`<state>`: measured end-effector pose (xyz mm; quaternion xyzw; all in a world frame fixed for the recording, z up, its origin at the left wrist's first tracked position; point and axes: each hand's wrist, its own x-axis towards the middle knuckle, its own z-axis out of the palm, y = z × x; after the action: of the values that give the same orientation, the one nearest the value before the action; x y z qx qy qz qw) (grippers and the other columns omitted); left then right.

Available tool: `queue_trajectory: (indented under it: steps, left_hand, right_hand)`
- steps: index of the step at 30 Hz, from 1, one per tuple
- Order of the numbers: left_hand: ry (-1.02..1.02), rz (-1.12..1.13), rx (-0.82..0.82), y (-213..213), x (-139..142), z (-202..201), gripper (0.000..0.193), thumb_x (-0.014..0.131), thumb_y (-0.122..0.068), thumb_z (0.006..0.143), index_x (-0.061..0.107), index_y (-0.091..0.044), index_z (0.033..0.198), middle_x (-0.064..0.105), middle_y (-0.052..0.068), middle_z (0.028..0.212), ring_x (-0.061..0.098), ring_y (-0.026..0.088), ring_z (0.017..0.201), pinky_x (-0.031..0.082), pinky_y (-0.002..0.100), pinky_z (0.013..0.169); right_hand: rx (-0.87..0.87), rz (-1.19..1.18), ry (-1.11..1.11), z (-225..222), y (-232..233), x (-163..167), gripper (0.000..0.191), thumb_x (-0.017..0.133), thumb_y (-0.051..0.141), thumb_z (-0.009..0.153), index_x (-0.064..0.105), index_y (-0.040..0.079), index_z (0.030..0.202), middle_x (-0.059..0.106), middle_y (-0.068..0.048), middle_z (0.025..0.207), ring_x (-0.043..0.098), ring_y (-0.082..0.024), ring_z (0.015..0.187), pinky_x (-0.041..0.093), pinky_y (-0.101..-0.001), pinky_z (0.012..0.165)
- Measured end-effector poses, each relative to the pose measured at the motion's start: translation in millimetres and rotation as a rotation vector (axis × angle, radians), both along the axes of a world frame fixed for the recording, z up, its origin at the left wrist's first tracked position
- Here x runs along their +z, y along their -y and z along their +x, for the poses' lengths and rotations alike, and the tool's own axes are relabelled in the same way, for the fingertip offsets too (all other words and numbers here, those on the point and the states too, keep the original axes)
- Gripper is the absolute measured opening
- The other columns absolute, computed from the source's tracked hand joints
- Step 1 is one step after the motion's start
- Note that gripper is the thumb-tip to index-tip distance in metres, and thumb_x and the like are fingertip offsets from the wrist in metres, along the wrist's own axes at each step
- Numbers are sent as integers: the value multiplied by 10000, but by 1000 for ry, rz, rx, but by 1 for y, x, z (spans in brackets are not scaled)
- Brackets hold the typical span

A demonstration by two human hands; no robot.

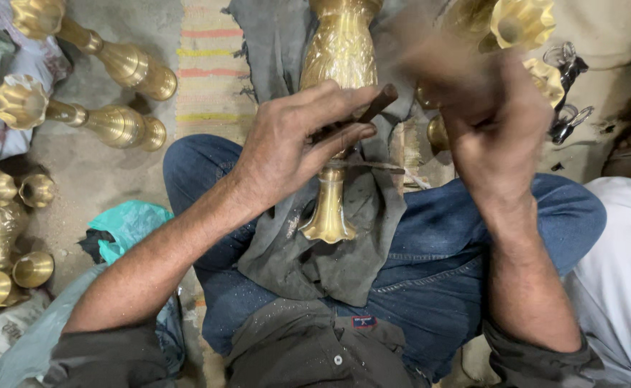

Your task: The person sits cross-legged on the floor holding a brass vase upright on their lap. They hold a punch against the vase's decorated surface and repeatedly strike it with a wooden mallet, repositioning the punch around the pattern to work the metal.

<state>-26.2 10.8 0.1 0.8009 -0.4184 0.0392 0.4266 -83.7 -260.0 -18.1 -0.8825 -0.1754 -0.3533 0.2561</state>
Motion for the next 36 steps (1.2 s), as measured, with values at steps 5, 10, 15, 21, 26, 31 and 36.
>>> queue_trajectory:
  steps: [5,10,15,21,26,31,36]
  left_hand:
    - [2,10,14,2,1,-1,338,775,-221,1022,666,-126,1327,711,40,1043,738,161,896,629,322,776]
    - [17,-23,-2,2,0,0,370,767,-237,1055,635,-153,1390,691,25,1056,737,127,926,637,279,793]
    - [25,28,11,2,0,-1,407,766,-229,1025,643,-146,1404,677,19,978,705,134,832,625,294,742]
    - [-2,33,22,1,1,-1,395,764,-229,1013,656,-150,1385,673,22,963,702,142,828,615,315,732]
    - [14,58,27,2,0,1,390,765,-239,1017,651,-155,1381,664,37,971,699,149,851,608,322,749]
    - [143,-43,-2,1,0,0,334,740,-240,1035,621,-178,1341,686,37,1113,713,156,971,619,324,838]
    - [52,15,9,2,1,0,356,747,-232,1014,655,-165,1351,668,43,1022,695,151,856,612,350,761]
  right_hand:
    - [-106,9,-208,0,0,-2,263,801,-11,1026,566,4,1143,637,-126,976,661,-258,848,529,-360,734]
    - [-54,165,-259,-3,-5,5,291,742,8,964,550,-11,1181,652,-107,1053,665,-254,915,543,-372,771]
    - [-134,344,-388,-3,-9,11,275,776,137,985,553,7,1081,601,-104,918,611,-262,787,497,-409,685]
    - [-81,447,-396,0,-12,18,249,777,113,998,546,38,1053,596,-76,922,619,-231,825,511,-383,702]
    - [-78,117,-159,-1,-14,24,346,757,-18,951,543,-27,1224,624,-148,1012,634,-272,914,511,-420,788]
    - [-104,-89,-168,-2,-8,22,393,769,-52,915,534,-13,1228,652,-147,952,659,-282,895,523,-396,777]
    - [-15,124,-264,-6,-3,11,335,738,-97,946,561,-21,1220,671,-143,999,697,-270,880,536,-366,751]
